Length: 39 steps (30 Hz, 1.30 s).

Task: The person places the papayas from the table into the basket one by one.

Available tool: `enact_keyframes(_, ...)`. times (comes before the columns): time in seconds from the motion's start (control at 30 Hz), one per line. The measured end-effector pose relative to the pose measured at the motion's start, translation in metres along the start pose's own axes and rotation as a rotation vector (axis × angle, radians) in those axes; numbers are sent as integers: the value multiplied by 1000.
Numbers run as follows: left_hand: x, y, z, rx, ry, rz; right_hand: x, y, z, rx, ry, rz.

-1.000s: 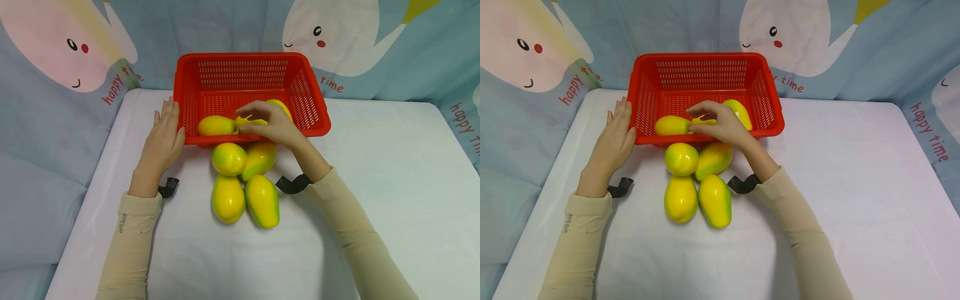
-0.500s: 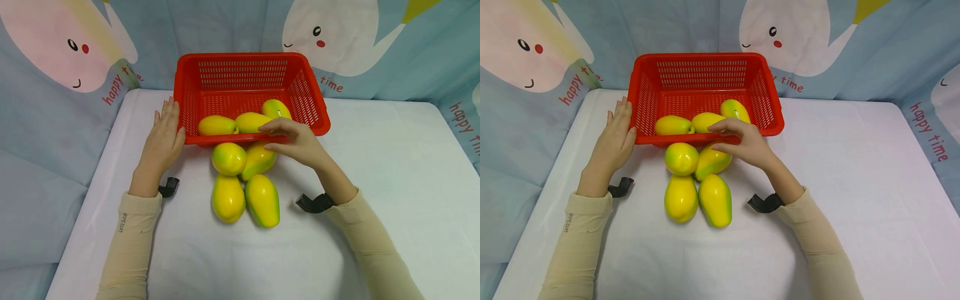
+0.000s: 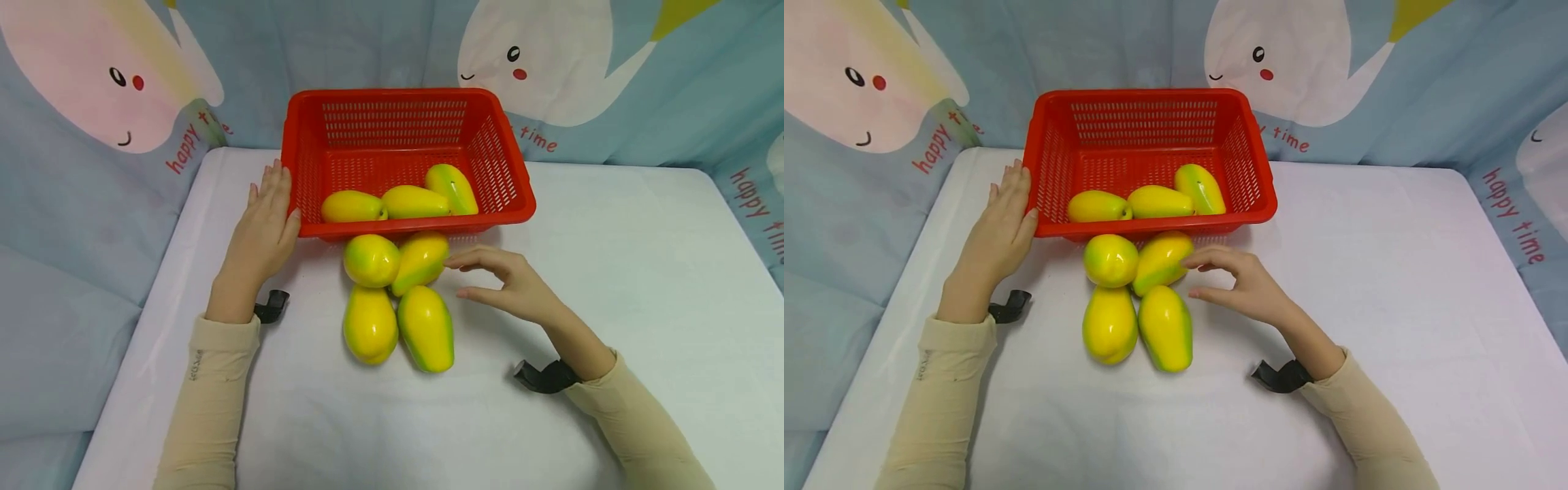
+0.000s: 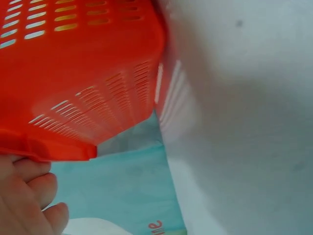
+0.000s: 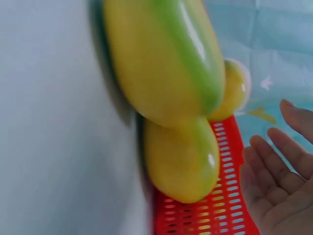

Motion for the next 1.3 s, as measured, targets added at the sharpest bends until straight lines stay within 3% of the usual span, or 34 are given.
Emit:
enact_keyframes(0.2, 2, -1, -2, -12, -31, -78, 15, 19, 6, 42, 46, -85)
enact_keyframes(0.53, -7, 3, -4, 52, -72, -70, 21, 35, 7, 19, 48, -134)
enact_keyframes(0.9, -14, 5, -2, 133, -50, 55, 22, 33, 9, 65, 39, -118)
enact_keyframes(1.3, -11, -2, -2, 108, -83, 59, 19, 39, 11, 117, 67, -150)
Point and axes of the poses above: each hand's wrist, its own x-axis away from the middle knuckle, its own y-axis out of the palm, z = x × y, the point moved 7 cm from there along -x, towards the middle knuckle, and after that the axes turned 2 degrees about z, right-handed, at the moved point
